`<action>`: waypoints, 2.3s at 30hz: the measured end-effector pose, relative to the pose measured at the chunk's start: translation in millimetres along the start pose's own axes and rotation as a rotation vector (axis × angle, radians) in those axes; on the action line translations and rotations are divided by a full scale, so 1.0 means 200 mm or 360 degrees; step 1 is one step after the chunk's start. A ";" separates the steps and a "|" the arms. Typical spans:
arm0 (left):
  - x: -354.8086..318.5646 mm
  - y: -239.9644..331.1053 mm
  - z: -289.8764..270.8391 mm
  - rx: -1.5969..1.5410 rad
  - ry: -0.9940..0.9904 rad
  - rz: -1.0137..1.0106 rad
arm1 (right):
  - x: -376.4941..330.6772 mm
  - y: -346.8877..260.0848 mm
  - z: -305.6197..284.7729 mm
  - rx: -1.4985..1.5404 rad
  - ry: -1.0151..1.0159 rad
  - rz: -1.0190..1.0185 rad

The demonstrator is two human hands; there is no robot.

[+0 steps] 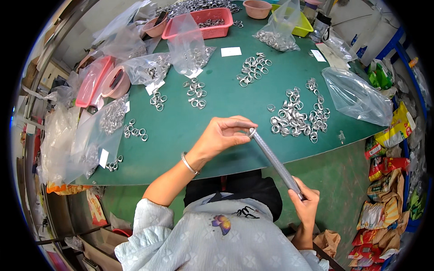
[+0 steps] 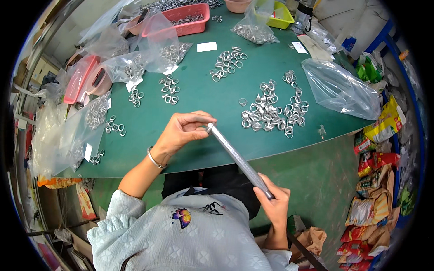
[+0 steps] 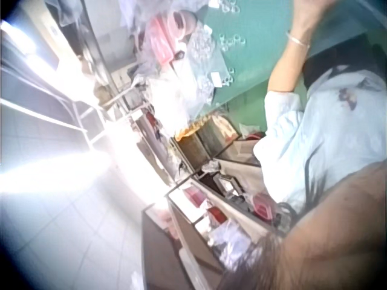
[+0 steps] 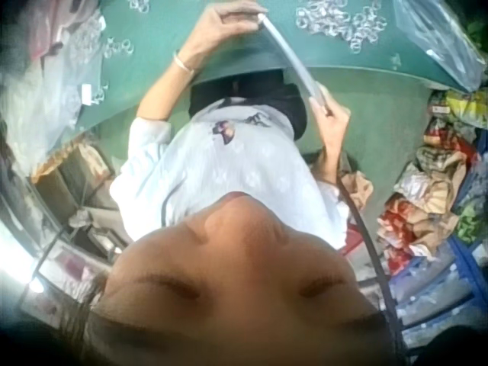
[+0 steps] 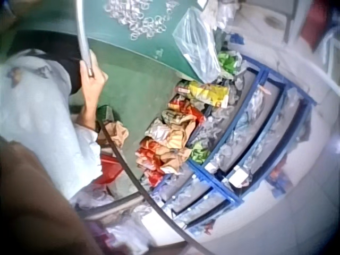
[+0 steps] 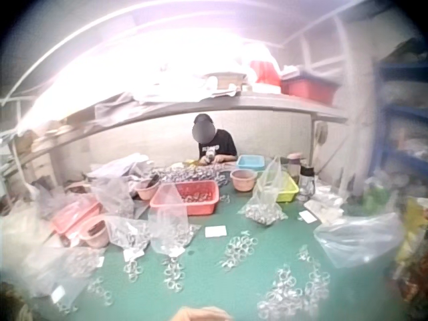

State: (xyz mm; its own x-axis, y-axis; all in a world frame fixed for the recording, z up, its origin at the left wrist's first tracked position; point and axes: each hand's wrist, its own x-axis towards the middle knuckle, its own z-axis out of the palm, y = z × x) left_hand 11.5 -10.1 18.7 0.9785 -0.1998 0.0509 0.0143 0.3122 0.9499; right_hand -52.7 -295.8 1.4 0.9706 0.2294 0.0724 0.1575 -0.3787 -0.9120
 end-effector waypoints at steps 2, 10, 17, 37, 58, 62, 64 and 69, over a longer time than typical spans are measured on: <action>-0.04 0.01 0.04 -0.0078 -0.0037 -0.0169 | -0.01 -0.03 -0.01 -0.0005 -0.0018 -0.0009; -0.12 -0.05 0.16 -0.0103 -0.0146 -0.0279 | 0.01 -0.14 0.07 -0.0050 -0.0041 -0.0209; -0.14 0.01 0.17 -0.0116 -0.0184 -0.0256 | 0.00 -0.15 0.07 -0.0137 -0.0050 -0.0372; -0.18 -0.02 0.20 -0.0158 -0.0144 -0.0125 | 0.02 -0.09 0.08 -0.0146 -0.0055 -0.0578; -0.19 -0.04 0.18 -0.0092 -0.0135 -0.0096 | 0.03 -0.10 0.09 -0.0152 -0.0105 -0.0425; -0.22 -0.11 0.19 -0.0093 -0.0081 0.0104 | 0.02 -0.11 0.15 -0.0134 -0.0027 -0.0409; -0.23 -0.16 0.20 -0.0208 0.0026 0.0117 | 0.02 -0.12 0.16 -0.0201 -0.0045 -0.0368; -0.21 -0.14 -0.05 -0.0680 0.0401 0.0364 | 0.00 -0.05 0.19 -0.0365 -0.0034 -0.0429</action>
State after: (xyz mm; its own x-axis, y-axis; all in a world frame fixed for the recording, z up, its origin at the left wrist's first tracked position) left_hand -27.9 -1.6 -11.9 0.9847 0.1298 0.1159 -0.1736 0.6815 0.7109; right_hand -60.3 -257.8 -4.2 0.8851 0.3661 0.2874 0.4464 -0.4930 -0.7468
